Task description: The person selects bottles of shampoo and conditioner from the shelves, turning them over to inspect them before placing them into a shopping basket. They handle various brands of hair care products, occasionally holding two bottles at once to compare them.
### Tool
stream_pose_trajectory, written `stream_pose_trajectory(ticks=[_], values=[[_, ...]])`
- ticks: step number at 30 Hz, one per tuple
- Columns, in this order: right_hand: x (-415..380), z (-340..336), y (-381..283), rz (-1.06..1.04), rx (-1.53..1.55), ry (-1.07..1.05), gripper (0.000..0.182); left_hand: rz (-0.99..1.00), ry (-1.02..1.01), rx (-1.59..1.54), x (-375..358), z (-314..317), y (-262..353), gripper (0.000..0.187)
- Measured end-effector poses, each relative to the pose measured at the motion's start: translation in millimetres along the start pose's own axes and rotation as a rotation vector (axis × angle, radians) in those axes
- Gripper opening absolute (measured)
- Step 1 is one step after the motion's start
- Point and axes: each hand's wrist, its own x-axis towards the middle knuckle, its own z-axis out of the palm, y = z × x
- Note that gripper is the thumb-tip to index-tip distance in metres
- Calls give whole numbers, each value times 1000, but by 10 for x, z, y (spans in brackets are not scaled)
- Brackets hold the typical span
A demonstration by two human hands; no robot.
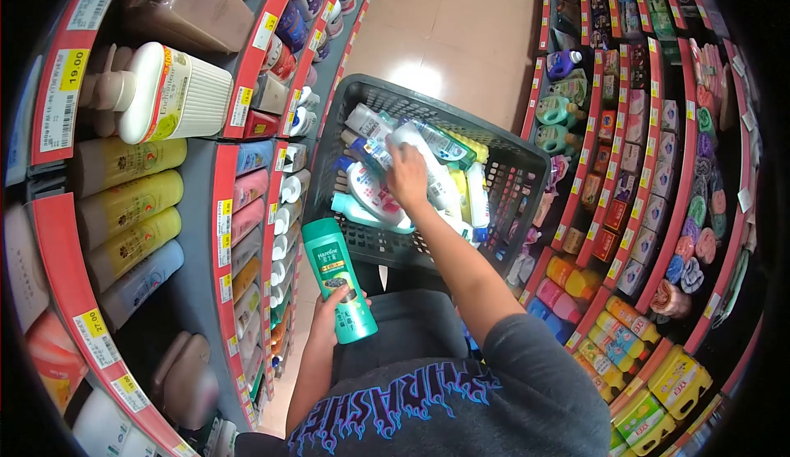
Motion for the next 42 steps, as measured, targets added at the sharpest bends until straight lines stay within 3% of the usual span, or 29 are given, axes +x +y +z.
stream_pose_trajectory(ticks=[3, 4, 9, 12, 13, 14, 16, 19, 22, 26, 27, 28, 31, 38, 42], values=[[-100, 62, 211, 321, -79, 87, 76, -26, -10, 17, 55, -26, 3, 35], [-137, 176, 310, 486, -68, -6, 81, -27, -9, 22, 58, -26, 9, 35], [10, -196, 576, 446, 16, -469, 86, -19, -15, 71, 0, 2, 101, 36], [-114, -273, 735, 541, 734, -433, 75, -1, -23, 107, -76, -31, 167, 36], [-141, -494, 670, 684, 1282, -657, 65, 40, -59, 137, -120, -16, 211, 36], [-301, -109, 904, 900, 1694, -783, 62, 43, -34, 129, -130, -39, 196, 35], [-481, -538, 541, 798, 2193, -733, 73, 55, -43, 124, -132, -105, 175, 35], [-722, -692, 382, 641, 2458, -832, 76, 47, -14, 91, -181, -112, 145, 34], [-904, -641, 376, 425, 2557, -1032, 81, 62, -18, 75, -209, -87, 76, 33], [-1103, -776, 324, 536, 2343, -817, 73, 118, -33, 68, -291, -13, -104, 35], [-1124, -872, 312, 755, 2180, -740, 64, 129, -35, 63, -321, 8, -163, 35], [-1115, -762, 441, 956, 1973, -810, 56, 146, -39, 54, -333, 48, -217, 35], [-1178, -525, 654, 839, 1670, -799, 49, 151, -51, -1, -411, 133, -405, 36], [-1461, -369, 1006, 1074, 1884, -668, 46, 226, -277, -185, -477, 309, -806, 44], [-1596, -112, 1280, 1022, 1712, -615, 37, 261, -238, -257, -557, 422, -1013, 45]])
